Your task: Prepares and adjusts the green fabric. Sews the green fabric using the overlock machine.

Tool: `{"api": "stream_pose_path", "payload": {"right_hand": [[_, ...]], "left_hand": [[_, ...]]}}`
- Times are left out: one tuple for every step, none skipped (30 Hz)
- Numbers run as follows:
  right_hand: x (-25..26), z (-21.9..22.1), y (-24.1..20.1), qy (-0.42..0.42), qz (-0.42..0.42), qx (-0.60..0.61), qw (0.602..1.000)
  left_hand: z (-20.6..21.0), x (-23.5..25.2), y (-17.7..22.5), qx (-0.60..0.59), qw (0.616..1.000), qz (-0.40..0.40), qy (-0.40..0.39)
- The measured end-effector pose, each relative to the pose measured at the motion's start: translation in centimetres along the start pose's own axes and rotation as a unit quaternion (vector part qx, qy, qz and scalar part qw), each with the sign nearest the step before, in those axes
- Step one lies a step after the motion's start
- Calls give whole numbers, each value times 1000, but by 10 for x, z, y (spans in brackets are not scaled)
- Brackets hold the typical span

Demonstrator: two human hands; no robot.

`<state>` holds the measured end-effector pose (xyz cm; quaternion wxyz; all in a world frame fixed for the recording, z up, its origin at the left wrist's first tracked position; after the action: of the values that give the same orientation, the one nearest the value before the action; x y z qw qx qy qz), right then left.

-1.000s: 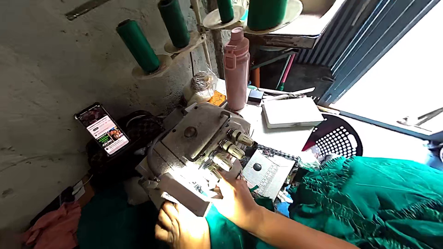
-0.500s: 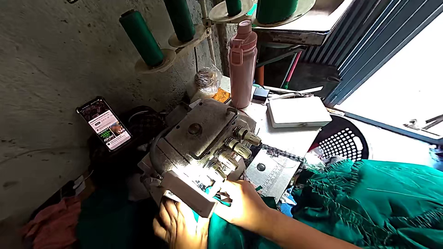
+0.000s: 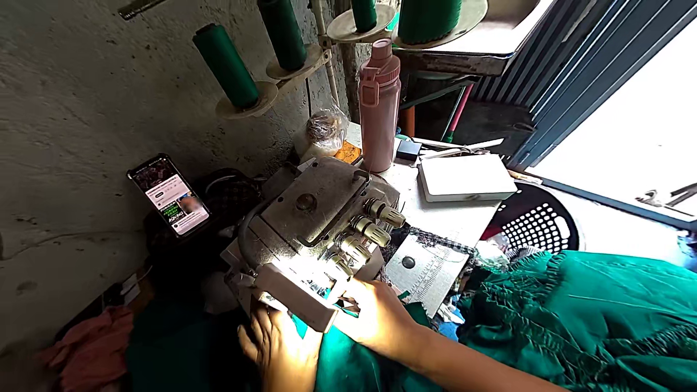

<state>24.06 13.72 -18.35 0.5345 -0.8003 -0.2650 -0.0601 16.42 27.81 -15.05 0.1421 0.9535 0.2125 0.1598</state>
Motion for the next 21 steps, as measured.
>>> {"api": "stream_pose_path", "payload": {"right_hand": [[-1,0,1,0,1,6,1000],[-2,0,2,2,1,13,1000],[-3,1,2,5,3,22,1000],[-4,2,3,6,6,27,1000],[-3,2,2,6,6,26,1000],[-3,2,2,5,6,25,1000],[-2,2,1,3,9,25,1000],[-2,2,0,1,11,25,1000],[-1,2,0,-2,13,26,1000],[-1,1,0,-2,12,25,1000],[-2,2,0,-1,10,22,1000],[-2,2,0,0,9,21,1000],[-1,2,0,0,7,20,1000],[-1,2,0,0,7,20,1000],[-1,2,0,0,7,20,1000],[-2,2,0,0,6,19,1000],[-2,3,0,0,6,16,1000],[-2,2,0,-3,7,17,1000],[-1,2,0,-5,8,18,1000],[-1,1,0,-6,8,19,1000],[-2,1,0,-7,8,19,1000]], "left_hand": [[-3,4,-6,-43,999,-11,-23],[-5,8,-14,-106,993,-25,-48],[-5,13,-22,-166,984,-39,-58],[-1,16,-29,-204,978,-37,-37],[5,18,-32,-221,975,-22,17],[10,19,-33,-224,972,-8,66],[14,20,-34,-219,970,3,102],[16,20,-33,-208,971,9,121],[17,20,-32,-192,973,13,128],[17,19,-31,-173,977,20,126],[17,19,-31,-157,979,32,123],[17,19,-32,-145,981,44,123],[18,19,-33,-139,981,56,126],[19,19,-33,-137,980,64,128],[19,19,-33,-132,980,70,131],[20,18,-33,-128,980,75,135],[20,18,-33,-124,980,77,138],[20,18,-32,-121,980,78,140],[20,18,-32,-118,980,79,141],[20,18,-32,-117,979,81,143],[20,18,-31,-114,979,82,145]]}}
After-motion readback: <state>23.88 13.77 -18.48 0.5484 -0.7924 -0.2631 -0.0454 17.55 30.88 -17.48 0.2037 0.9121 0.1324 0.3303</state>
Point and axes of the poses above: each hand's wrist, its own x-axis towards the middle knuckle, its own z-axis out of the palm, y = z × x, the point moved 1 cm from there along x, towards the middle knuckle, and after that the axes turned 3 degrees about y, right-handed, at the moved point
